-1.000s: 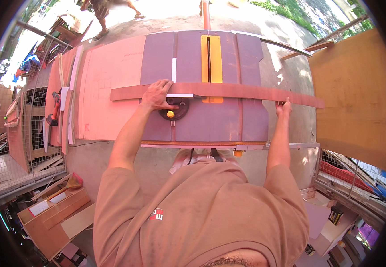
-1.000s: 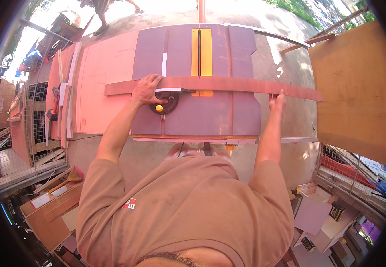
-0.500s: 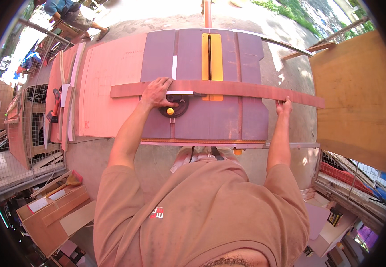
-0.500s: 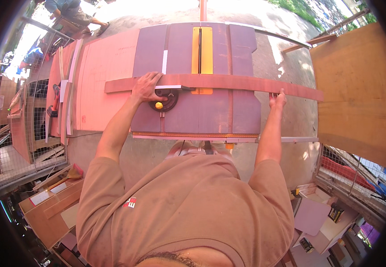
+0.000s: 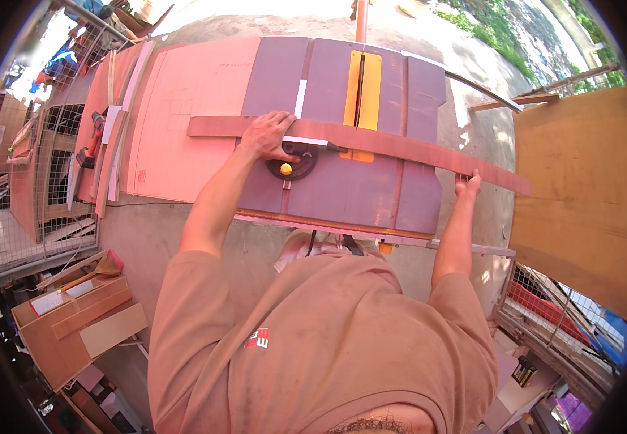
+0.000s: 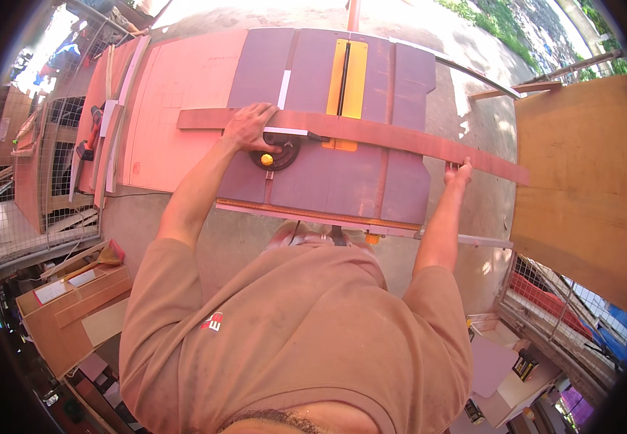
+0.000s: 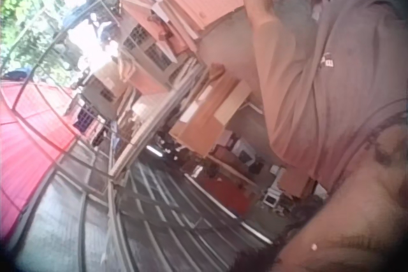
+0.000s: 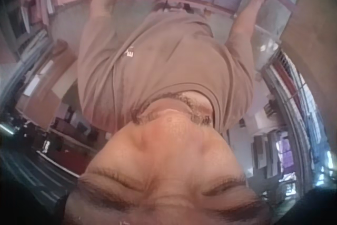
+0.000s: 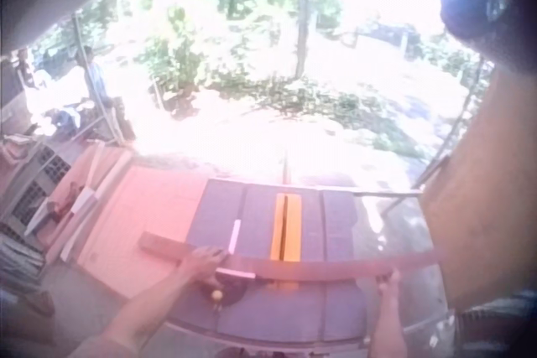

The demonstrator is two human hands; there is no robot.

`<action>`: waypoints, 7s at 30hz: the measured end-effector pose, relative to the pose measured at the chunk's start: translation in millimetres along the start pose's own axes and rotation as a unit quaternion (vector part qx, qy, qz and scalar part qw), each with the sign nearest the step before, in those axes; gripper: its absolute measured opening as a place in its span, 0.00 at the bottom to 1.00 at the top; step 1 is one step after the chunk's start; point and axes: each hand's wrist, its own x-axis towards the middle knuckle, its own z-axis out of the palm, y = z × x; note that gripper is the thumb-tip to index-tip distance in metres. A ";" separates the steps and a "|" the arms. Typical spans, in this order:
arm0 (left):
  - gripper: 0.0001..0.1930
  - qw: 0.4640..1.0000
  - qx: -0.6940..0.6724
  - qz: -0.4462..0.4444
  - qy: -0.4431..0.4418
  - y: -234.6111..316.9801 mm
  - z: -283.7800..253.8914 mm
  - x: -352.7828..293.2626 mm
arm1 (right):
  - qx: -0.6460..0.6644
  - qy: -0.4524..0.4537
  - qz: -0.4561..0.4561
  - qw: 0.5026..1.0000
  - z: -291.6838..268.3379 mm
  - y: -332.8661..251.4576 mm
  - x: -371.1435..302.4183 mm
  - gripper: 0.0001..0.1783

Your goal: The person measures and marks a wooden plank, cuts it on a table saw, drills holes, and assembles the pieces with screws. They handle wood pieces, a metal ruler, a marker, a table saw, a drill, and screws.

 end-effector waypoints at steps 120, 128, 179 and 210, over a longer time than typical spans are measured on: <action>0.59 1.000 -0.004 0.020 0.018 -3.2 2.4 4.9 | -0.001 0.030 -0.006 1.000 10.0 -2.4 -6.0 0.18; 0.59 1.000 0.004 0.019 0.023 -3.8 5.6 1.9 | 0.010 0.024 0.000 1.000 7.2 -1.6 -4.7 0.19; 0.60 1.000 0.010 0.011 0.013 -5.2 5.5 6.2 | 0.016 0.044 -0.013 0.999 18.5 -2.1 -13.1 0.16; 0.59 1.000 -0.005 -0.016 -0.011 -8.9 -6.7 25.9 | 0.009 0.061 -0.031 0.998 37.1 -1.2 5.1 0.16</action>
